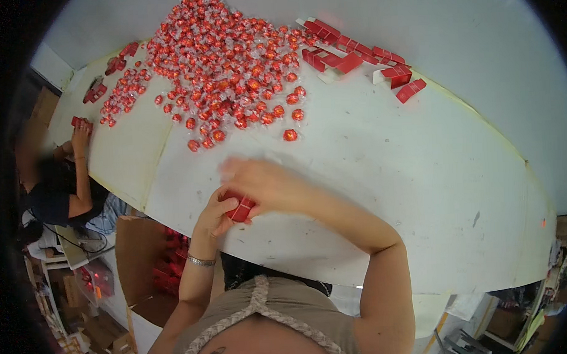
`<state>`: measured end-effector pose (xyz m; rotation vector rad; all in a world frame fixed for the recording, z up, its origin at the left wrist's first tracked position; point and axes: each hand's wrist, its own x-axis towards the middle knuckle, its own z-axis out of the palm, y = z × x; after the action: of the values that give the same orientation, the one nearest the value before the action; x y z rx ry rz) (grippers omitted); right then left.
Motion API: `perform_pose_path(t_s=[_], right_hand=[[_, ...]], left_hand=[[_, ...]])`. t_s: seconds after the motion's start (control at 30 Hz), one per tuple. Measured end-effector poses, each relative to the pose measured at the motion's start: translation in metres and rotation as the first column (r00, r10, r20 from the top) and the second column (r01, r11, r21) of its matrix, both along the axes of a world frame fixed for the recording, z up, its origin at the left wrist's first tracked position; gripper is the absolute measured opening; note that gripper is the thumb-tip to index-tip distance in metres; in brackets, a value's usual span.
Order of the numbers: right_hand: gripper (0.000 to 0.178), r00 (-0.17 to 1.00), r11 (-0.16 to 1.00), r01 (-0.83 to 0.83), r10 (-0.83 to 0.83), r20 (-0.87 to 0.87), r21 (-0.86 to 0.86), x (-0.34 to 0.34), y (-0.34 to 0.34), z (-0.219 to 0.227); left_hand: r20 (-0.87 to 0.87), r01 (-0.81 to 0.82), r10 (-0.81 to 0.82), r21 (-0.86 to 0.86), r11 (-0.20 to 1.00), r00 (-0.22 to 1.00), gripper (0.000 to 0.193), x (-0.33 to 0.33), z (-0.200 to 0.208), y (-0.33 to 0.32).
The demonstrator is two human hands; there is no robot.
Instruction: The person places individually wrapped red candies into small red boxes at a workstation. They pick up a candy, open a box, insert the candy, close the box, and place it into a cardboard bin. The process is repeated continuously throughout the clip.
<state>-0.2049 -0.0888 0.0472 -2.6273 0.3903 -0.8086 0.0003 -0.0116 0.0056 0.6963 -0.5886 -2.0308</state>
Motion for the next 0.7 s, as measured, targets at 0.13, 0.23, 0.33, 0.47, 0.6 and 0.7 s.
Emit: perform_pose_path(t_s=[0.13,0.23,0.33,0.47,0.6,0.7], right_hand=[[0.064,0.808,0.808,0.589,-0.589,0.009,-0.031,-0.039,-0.088,-0.034],[0.045,0.809,0.815,0.568,-0.579,-0.103,-0.119,-0.047,-0.078,-0.073],[0.032,0.867,0.861,0.493,-0.498,0.010,0.125,-0.036,-0.028,-0.063],[0.023,0.780,0.739,0.191,-0.514,0.357,0.646,0.011,-0.001,0.007],[0.022,0.854,0.875,0.440,-0.478,0.205,0.204,0.027,-0.012,-0.009],[0.017,0.786,0.827,0.548,-0.561,0.259,0.129,0.029,-0.011,-0.011]], left_hand=[[0.139,-0.301,0.303,-0.030,0.953,0.943,0.062,0.007,0.005,-0.001],[0.285,-0.396,0.456,-0.245,0.885,0.843,0.064,0.005,-0.007,0.000],[0.450,-0.314,0.425,-0.303,0.900,0.785,0.072,-0.003,-0.001,0.000],[0.567,-0.174,0.376,-0.378,0.909,0.733,0.078,-0.018,-0.001,-0.004],[0.475,-0.188,0.377,-0.399,0.898,0.795,0.076,-0.040,-0.007,-0.012],[0.439,-0.197,0.365,-0.381,0.903,0.821,0.076,-0.040,-0.012,-0.014]])
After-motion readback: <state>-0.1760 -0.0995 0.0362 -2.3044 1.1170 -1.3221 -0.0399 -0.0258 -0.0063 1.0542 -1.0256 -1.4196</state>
